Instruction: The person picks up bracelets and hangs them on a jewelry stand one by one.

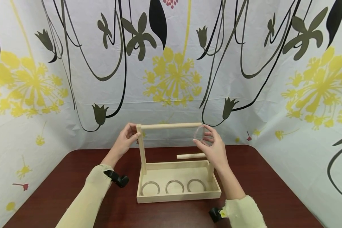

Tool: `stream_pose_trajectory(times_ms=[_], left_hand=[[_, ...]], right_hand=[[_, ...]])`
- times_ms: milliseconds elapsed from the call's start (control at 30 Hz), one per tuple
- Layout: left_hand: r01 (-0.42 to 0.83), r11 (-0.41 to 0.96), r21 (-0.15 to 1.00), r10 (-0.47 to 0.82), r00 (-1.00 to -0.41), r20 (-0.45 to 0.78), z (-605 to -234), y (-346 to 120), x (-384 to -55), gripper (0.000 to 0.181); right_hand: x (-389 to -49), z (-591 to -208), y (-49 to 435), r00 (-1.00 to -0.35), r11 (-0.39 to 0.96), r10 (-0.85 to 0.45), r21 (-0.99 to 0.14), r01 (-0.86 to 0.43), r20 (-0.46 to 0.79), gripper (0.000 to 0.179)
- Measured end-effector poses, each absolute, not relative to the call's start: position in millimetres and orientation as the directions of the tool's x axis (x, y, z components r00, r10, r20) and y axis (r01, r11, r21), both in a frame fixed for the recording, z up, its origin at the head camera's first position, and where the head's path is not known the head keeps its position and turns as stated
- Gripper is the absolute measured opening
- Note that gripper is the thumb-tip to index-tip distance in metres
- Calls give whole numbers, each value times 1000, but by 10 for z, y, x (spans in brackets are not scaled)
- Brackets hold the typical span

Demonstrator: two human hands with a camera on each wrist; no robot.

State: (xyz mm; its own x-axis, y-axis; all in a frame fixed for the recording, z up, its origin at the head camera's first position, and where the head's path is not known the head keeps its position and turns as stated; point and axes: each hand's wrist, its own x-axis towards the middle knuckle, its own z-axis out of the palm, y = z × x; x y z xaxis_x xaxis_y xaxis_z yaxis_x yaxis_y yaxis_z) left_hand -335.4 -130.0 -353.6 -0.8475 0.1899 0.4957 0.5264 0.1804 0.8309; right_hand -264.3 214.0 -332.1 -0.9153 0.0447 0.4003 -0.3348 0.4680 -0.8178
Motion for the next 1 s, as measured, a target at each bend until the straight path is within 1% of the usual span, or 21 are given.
stream_pose_trajectory(times_ms=[167, 367, 733, 1000], left_hand=[[520, 193, 832, 196, -851, 487, -3538, -1304, -3358, 24], [536, 189, 823, 204, -841, 501, -3524, -1301, -3383, 26], [549, 182, 816, 206, -833, 514, -3536, -1308, -3397, 26], [538, 182, 823, 197, -840, 505, -3544, -1311, -3385, 25]], right_hand=[[-2718, -3304, 2209, -918, 441, 70, -838, -321, 389, 73], [-2799, -3269, 2249, -921, 428, 81, -848, -312, 380, 72], [-2870, -3212, 2198, -945, 424, 104, -873, -240, 311, 73], [-2914, -3225, 2140, -958, 395, 110, -896, -203, 265, 73]])
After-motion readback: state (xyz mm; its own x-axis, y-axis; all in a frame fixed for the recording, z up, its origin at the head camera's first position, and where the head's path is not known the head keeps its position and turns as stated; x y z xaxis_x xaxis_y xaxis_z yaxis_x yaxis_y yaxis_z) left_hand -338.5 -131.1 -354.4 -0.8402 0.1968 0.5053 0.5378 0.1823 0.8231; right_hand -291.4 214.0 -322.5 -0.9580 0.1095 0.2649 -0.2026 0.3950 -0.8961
